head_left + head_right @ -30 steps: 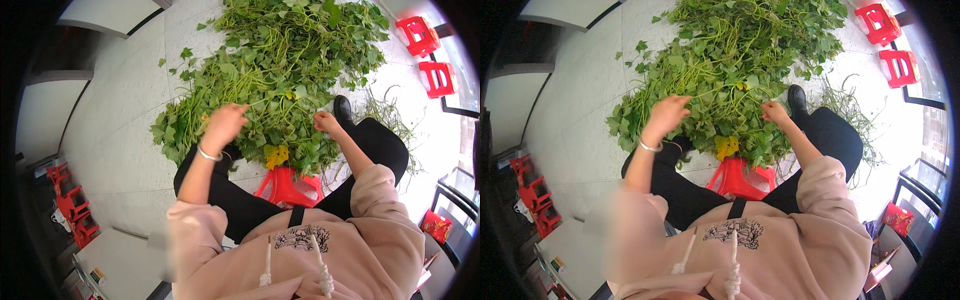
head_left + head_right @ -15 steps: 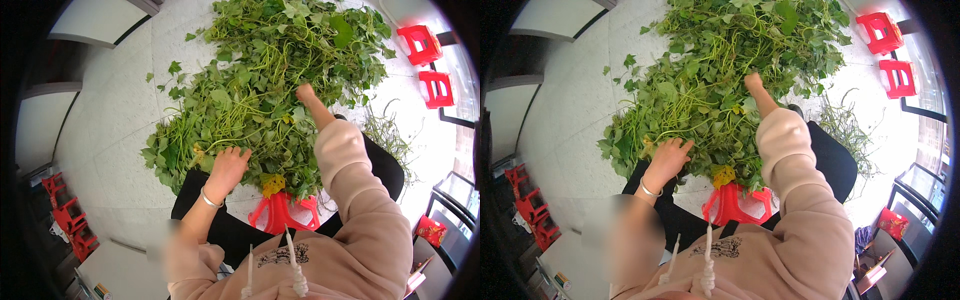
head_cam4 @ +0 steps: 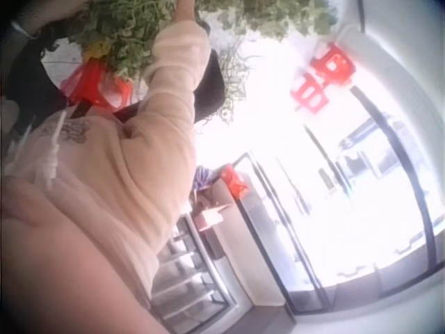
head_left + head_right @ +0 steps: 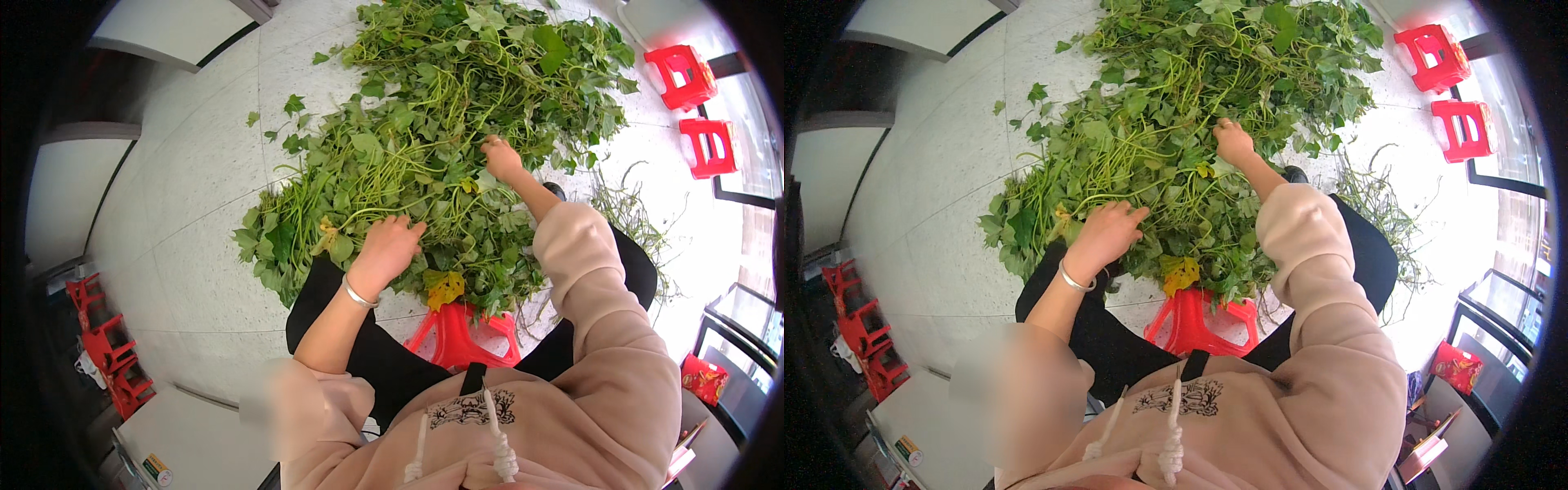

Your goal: The person sits on a low red stool and sorts a large pile of leafy green vegetables by hand. They pick up stems, remove leaves, and place the cleaned portions into a red basket while discarding unwanted parts onto the floor.

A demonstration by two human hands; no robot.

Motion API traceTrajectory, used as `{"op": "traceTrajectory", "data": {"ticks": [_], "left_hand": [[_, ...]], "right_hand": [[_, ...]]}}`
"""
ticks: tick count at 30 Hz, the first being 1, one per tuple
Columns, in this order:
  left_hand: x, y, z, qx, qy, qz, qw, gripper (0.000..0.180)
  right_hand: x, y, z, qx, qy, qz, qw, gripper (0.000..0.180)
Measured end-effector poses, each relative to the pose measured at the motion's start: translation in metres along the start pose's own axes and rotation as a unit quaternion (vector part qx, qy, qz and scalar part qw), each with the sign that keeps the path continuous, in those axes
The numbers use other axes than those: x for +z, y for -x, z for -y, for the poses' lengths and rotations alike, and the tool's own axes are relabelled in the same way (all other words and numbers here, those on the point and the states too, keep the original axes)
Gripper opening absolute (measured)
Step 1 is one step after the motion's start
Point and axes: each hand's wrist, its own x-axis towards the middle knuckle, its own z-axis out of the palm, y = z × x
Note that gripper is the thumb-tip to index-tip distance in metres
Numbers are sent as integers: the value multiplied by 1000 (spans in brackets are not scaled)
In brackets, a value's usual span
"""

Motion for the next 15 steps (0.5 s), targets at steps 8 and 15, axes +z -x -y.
{"op": "traceTrajectory", "data": {"ticks": [8, 15], "left_hand": [[12, 7, 8, 16, 14, -28, 999, 44], [8, -4, 18, -2, 31, -36, 999, 35]], "right_hand": [[-23, -33, 38, -87, 425, 168, 885, 28], [-11, 1, 23, -126, 319, 206, 917, 38]]}}
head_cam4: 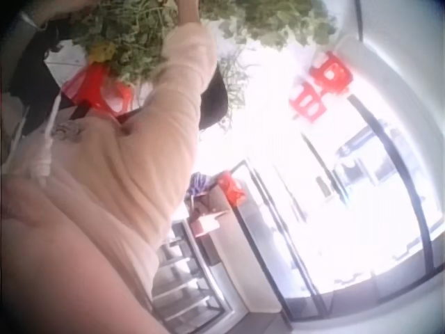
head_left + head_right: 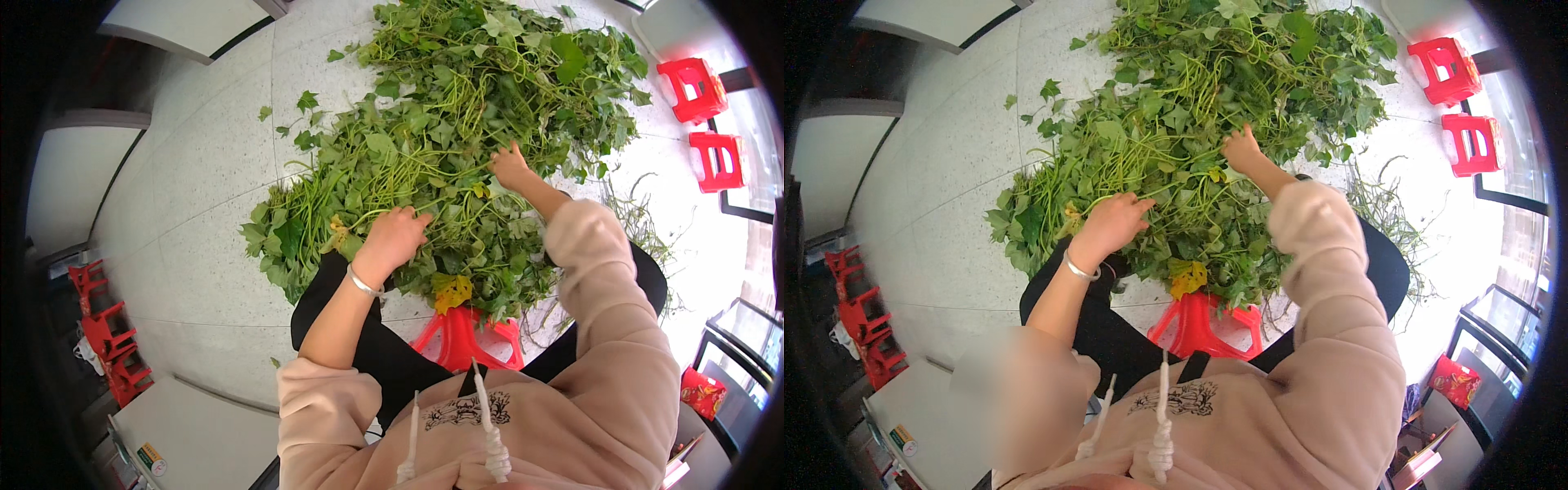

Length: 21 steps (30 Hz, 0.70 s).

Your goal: The person sits on a low red stool and sorts a large pile of leafy green vegetables by hand. They pick up stems, remove leaves, and place the cleaned portions into a red basket while discarding unwanted parts onto the floor.

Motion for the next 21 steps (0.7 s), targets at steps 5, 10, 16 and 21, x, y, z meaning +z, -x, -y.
{"op": "traceTrajectory", "data": {"ticks": [5, 10, 16, 21], "left_hand": [[7, -10, 9, -16, 4, 31, 999, 36], [-11, -14, -3, -30, 40, 10, 999, 37], [-51, 10, -72, -92, 214, -293, 927, 20], [-77, 8, -113, -43, 101, -562, 820, 23]], "right_hand": [[5, 88, -24, -97, -193, -304, 928, 38], [-73, 191, -51, -73, -362, -455, 810, 21], [-102, 262, -22, -28, -624, -436, 647, 19], [-96, 271, 4, -65, -658, -431, 614, 23]]}}
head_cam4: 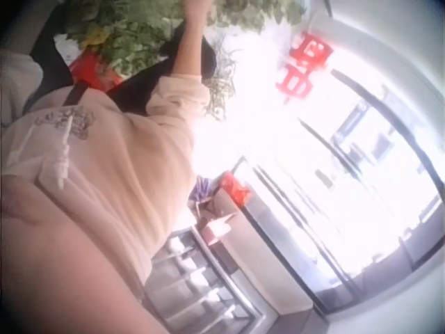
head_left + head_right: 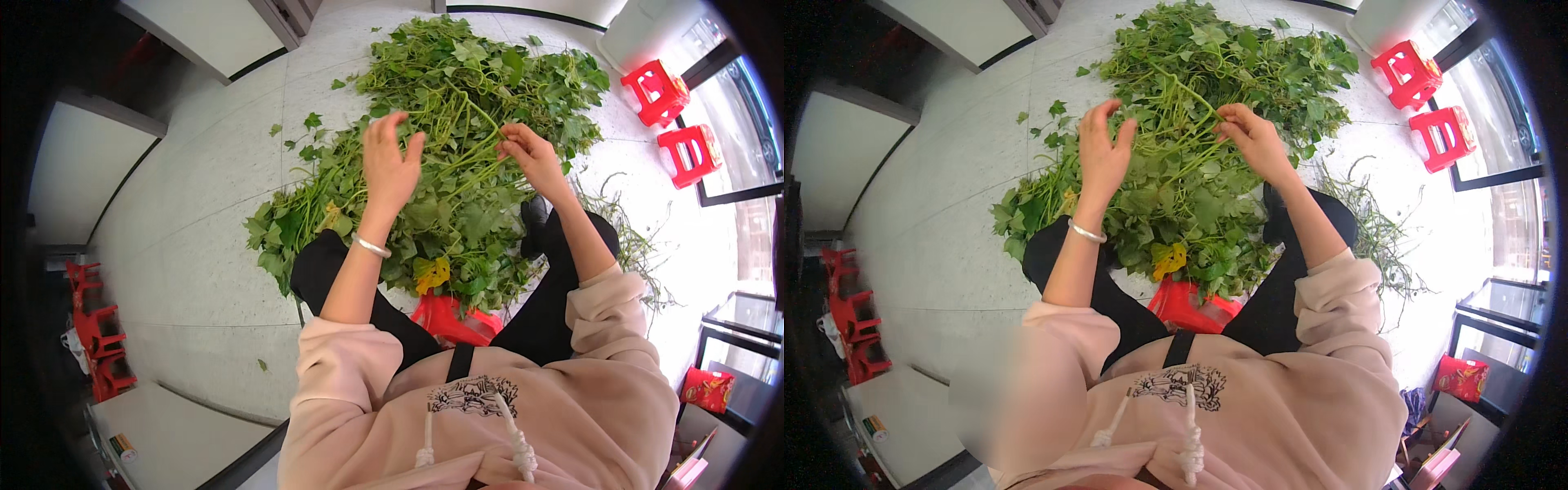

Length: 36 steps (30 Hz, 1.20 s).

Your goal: The person sits on a low red stool and sorts a large pile of leafy green vegetables by hand. They pick up stems, remove leaves, and place the cleaned portions into a red basket while discarding unwanted parts onto the floor.

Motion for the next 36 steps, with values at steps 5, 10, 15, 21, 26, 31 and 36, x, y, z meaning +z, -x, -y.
{"op": "traceTrajectory", "data": {"ticks": [5, 10, 15, 21, 26, 31, 36], "left_hand": [[10, 10, -29, 0, 17, 171, 985, 28], [6, 11, -29, -15, -72, 199, 977, 26], [-25, 0, -8, 65, -224, 311, 921, 21], [-49, -21, 29, 68, -235, 280, 928, 20], [-65, -16, 58, -141, -67, 229, 961, 26], [3, 37, -9, -126, 126, 282, 943, 17], [35, 55, -25, -46, 32, 279, 959, 23]], "right_hand": [[26, 23, 18, 8, 23, -39, 999, 22], [24, 30, -5, -69, 148, -73, 984, 19], [19, 34, -26, -115, 178, -62, 975, 16], [14, 35, -32, -127, 227, -82, 962, 15], [-9, 35, -57, 29, 59, -92, 994, 21], [32, 32, -34, 9, 7, -43, 999, 20], [46, 34, -9, 10, 15, -53, 998, 23]]}}
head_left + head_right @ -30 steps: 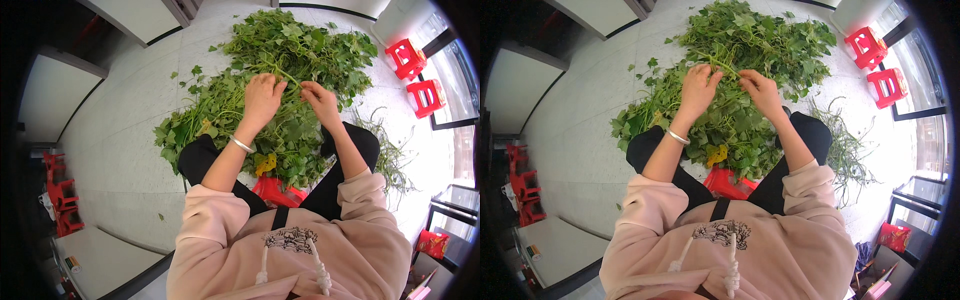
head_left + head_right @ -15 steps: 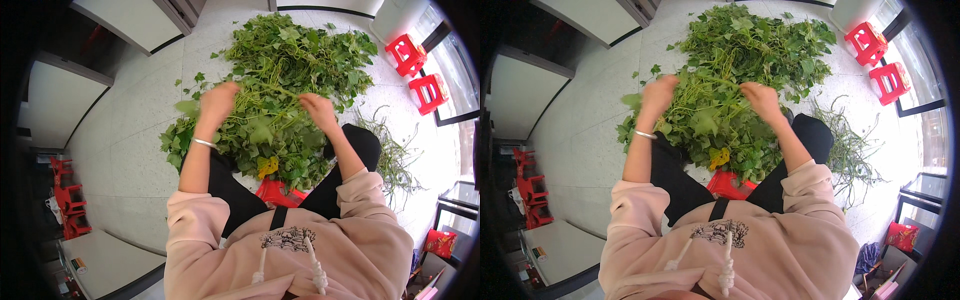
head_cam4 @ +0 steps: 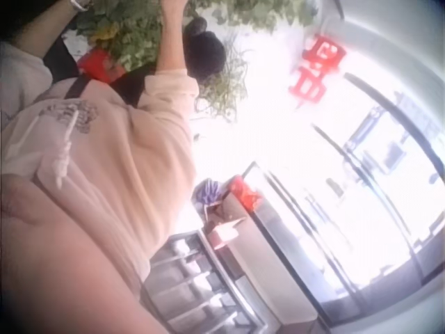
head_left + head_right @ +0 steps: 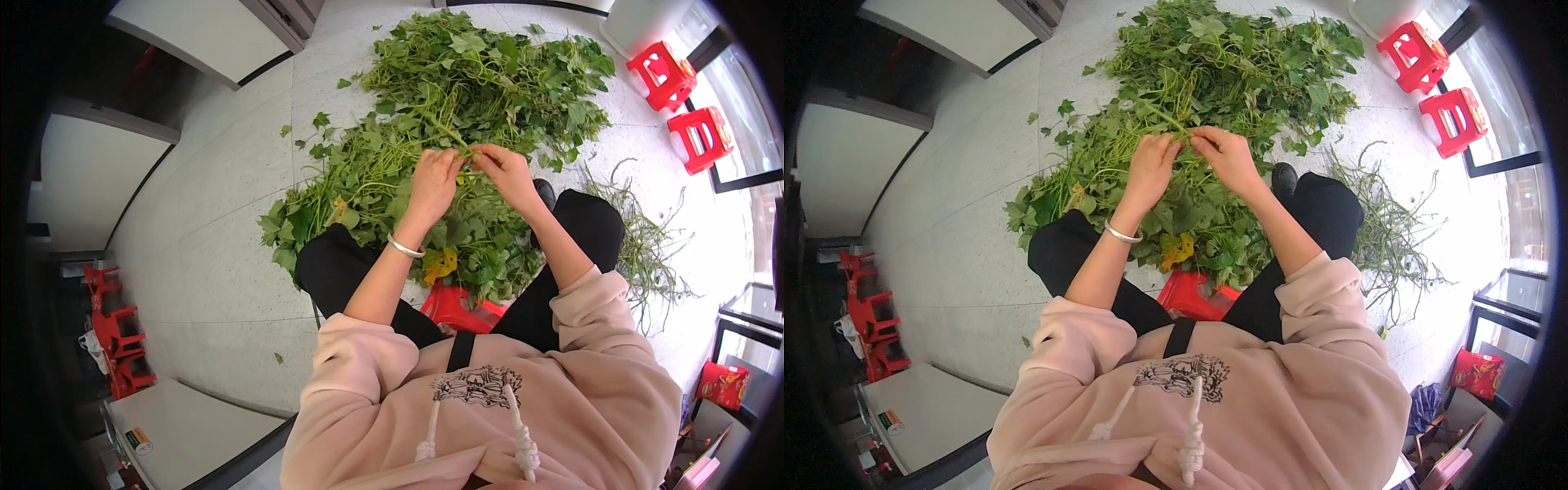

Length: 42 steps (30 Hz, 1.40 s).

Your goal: The person sits on a low red stool and sorts a large pile of leafy green vegetables by hand. They pick up stems, remove leaves, and place the cleaned portions into a red basket while discarding unwanted parts onto the floor.

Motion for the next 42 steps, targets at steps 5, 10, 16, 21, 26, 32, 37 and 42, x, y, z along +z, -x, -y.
{"op": "traceTrajectory", "data": {"ticks": [5, 10, 16, 21, 26, 32, 37, 42], "left_hand": [[-15, -12, -16, -83, 121, -25, 989, 21], [-46, -17, -6, 8, -186, -6, 982, 16], [-100, -22, 0, -40, -176, -73, 981, 24], [-51, -6, 3, 8, -194, -43, 980, 20], [4, 5, -12, -81, -54, -75, 992, 19], [-38, -8, 27, 91, -274, -39, 957, 13], [-94, -19, 47, -109, -107, -155, 976, 20], [-16, 7, 2, -16, -20, -32, 999, 35]], "right_hand": [[0, 2, -18, -30, 41, -6, 999, 24], [-5, -2, -37, -162, 167, -5, 973, 18], [-13, 3, -66, -5, 83, 13, 996, 19], [5, 4, -35, -96, 93, 29, 991, 20], [14, 9, -30, -40, -21, 19, 999, 20], [11, 9, -25, -103, 70, 12, 992, 20], [-1, 17, -37, 39, 28, 7, 999, 21], [14, 11, -18, 83, -43, 41, 995, 26]]}}
